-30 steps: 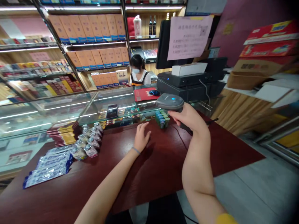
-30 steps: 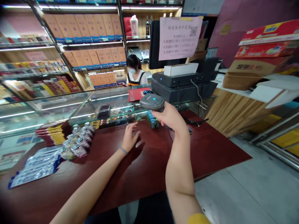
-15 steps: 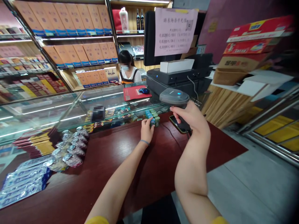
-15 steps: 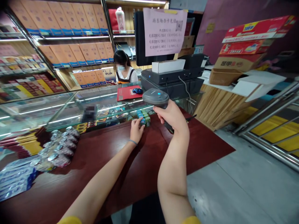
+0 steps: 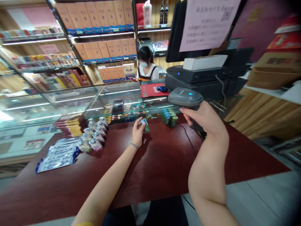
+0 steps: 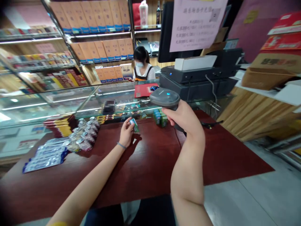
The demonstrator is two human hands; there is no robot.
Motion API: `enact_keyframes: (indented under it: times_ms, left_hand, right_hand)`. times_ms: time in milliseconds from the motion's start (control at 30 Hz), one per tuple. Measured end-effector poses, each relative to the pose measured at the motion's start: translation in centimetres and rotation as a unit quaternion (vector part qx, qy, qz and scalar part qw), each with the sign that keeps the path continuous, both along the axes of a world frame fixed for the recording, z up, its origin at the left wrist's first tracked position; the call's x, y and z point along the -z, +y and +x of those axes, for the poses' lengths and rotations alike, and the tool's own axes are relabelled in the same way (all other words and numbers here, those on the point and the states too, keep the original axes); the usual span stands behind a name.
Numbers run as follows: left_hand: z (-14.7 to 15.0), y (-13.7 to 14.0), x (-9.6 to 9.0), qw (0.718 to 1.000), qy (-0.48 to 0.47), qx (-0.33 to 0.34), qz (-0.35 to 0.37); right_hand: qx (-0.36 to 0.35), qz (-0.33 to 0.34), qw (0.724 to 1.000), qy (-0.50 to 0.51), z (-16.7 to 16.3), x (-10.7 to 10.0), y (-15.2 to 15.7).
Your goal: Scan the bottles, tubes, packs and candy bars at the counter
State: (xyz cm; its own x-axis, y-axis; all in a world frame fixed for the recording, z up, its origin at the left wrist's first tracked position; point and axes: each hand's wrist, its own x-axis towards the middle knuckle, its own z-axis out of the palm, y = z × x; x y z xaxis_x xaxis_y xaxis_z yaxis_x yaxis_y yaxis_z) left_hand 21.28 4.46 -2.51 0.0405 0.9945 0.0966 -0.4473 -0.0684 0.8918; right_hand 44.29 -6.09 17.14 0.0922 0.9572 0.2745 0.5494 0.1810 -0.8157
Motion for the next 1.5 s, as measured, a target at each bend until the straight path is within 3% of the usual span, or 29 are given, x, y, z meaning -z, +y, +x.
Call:
enact_keyframes:
  times_ms: [200, 300, 400, 533, 633, 933, 1133, 1300, 1500]
  left_hand:
    - [-11.2, -0.6, -0.9, 0.992, -0.090, 0.024, -0.086]
    - [-14.5, -0.8, -0.7, 0.989, -0.104, 0.015, -0.101]
    - [-15.9, -0.7, -0.2, 0.986, -0.130, 0.003, -0.106]
    - [-16.4, -0.3, 0.5, 0.982, -0.149, -0.010, -0.116]
    - [-16.5, -0.1, 0.9, 0.981, -0.149, -0.018, -0.120]
    - [-16.4, 0.2, 1.1, 0.980, -0.151, -0.019, -0.125]
    - [-16.3, -0.6, 0.8, 0.987, -0.121, -0.029, -0.100]
    - [-15.4, 0.0, 1.4, 0.993, -0.017, -0.120, -0.017]
    - [-14.7, 2.7, 2.1, 0.957, 0.115, -0.264, 0.037]
  right_hand:
    - [-0.071, -0.029, 0.996, -0.055, -5.1, 0.4, 1.5]
    - [-0.102, -0.042, 0.982, -0.150, -8.4, 1.0, 2.3]
    - [-0.128, -0.044, 0.953, -0.270, -11.6, 1.5, 2.4]
    - [-0.171, -0.070, 0.906, -0.381, -14.6, 2.3, 2.0]
    - [-0.202, -0.065, 0.891, -0.401, -15.6, 2.8, 1.9]
    - [-0.194, -0.068, 0.890, -0.407, -15.2, 3.2, 2.6]
    - [-0.179, -0.070, 0.906, -0.376, -14.2, 2.8, 2.8]
    - [-0.158, -0.061, 0.923, -0.345, -13.0, 1.9, 2.5]
    - [-0.146, -0.056, 0.940, -0.304, -11.6, 1.5, 2.4]
